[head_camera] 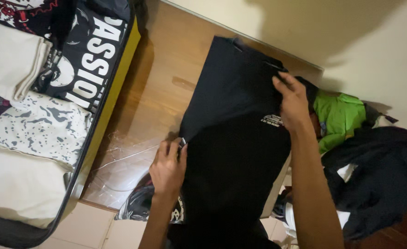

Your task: The person picks up shirts from a pile, spreads them out on a table, and folds them before placing them into a suitcase.

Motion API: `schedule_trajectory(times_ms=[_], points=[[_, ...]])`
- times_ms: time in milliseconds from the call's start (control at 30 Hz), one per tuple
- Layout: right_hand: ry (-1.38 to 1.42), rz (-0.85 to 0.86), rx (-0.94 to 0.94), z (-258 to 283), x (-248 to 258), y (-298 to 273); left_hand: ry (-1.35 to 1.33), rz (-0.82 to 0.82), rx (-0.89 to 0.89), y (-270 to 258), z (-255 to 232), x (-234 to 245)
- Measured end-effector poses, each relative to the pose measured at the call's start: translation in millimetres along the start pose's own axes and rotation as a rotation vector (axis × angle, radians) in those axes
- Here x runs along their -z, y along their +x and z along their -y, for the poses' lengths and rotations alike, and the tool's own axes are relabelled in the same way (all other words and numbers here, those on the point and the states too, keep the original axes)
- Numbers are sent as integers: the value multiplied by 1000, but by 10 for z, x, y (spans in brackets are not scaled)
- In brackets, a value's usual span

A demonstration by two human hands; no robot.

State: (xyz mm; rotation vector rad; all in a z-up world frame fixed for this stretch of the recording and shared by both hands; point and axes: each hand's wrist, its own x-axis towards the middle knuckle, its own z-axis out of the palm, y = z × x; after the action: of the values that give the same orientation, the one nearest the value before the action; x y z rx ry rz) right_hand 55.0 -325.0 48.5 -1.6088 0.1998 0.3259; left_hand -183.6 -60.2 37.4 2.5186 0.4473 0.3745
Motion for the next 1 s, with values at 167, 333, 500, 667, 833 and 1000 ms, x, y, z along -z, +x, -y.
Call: schedule_trajectory(times_ms=[167, 333, 500, 667, 833, 1000], points=[[2, -19, 126, 76, 85, 23, 31, 30, -52, -60, -178, -50], [-189, -139, 222, -26, 239, 9, 34, 80, -85, -159, -314, -167], [-306, -241, 179, -267, 349, 0, -16, 195, -84, -186, -365, -256], [-798, -228, 160, -462, 373, 0, 112, 344, -27, -79, -388, -291], [-1067, -300, 396, -349, 49, 40, 133, 298, 7, 106, -414, -326], [-1079, -192, 583, -114, -388, 412, 149, 418, 24, 226, -404, -355]])
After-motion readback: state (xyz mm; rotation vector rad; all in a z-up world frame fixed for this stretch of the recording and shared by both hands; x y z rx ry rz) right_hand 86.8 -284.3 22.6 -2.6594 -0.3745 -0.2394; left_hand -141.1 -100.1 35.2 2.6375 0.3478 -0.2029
